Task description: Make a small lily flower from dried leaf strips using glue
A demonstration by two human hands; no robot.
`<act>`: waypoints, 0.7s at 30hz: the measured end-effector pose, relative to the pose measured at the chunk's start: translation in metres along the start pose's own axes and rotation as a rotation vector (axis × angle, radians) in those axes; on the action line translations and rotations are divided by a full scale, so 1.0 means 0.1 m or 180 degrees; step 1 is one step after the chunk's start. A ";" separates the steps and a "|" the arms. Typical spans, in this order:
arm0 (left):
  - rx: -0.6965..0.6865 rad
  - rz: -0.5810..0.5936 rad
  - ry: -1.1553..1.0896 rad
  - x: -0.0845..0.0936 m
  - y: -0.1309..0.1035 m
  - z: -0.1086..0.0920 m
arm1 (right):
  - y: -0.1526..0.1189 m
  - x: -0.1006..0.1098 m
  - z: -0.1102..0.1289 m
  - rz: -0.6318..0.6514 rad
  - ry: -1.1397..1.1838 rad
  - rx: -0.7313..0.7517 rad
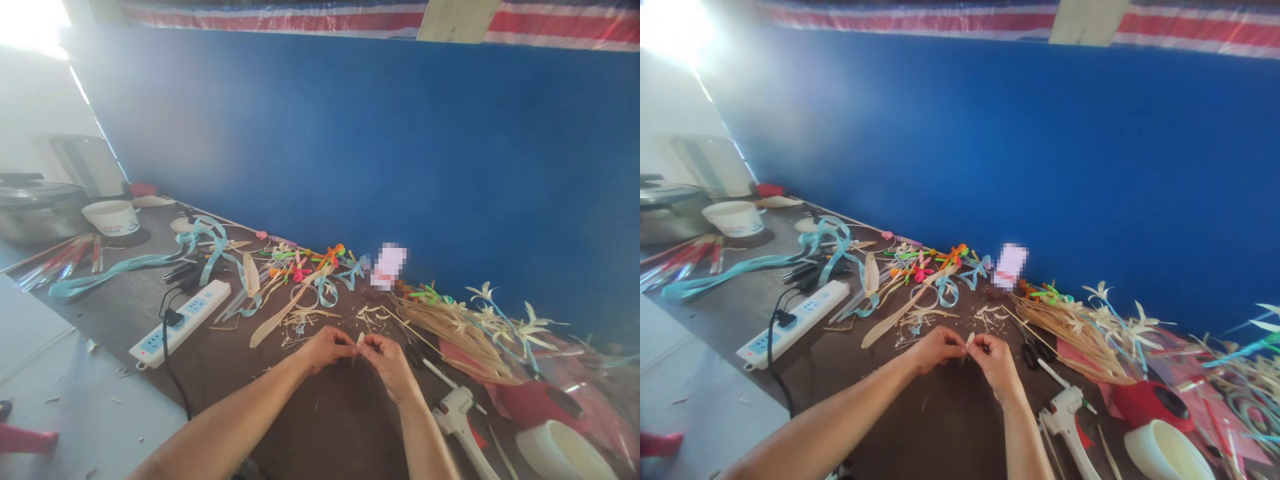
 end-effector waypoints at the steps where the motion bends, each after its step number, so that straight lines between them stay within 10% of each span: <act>1: -0.0002 -0.0026 -0.0143 0.01 0.00 -0.01 | 0.01 0.08 0.01 -0.0051 -0.0166 0.0044; 8: -0.0128 -0.0386 -0.1469 0.18 0.02 -0.12 | -0.01 1.06 -0.26 -0.1359 -0.3253 -0.0866; 21: -0.0268 0.0023 -0.2727 0.26 0.02 -0.18 | 0.02 1.16 -0.54 -0.1011 -0.3234 -0.1944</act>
Point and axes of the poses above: each hand's wrist, its own y-axis towards the middle knuckle, its own x-axis out of the back of the hand, z = x × y, the point moved 8 cm from there along y, towards the middle knuckle, and after that the axes turned 6 degrees about y, right-handed, at the moved point
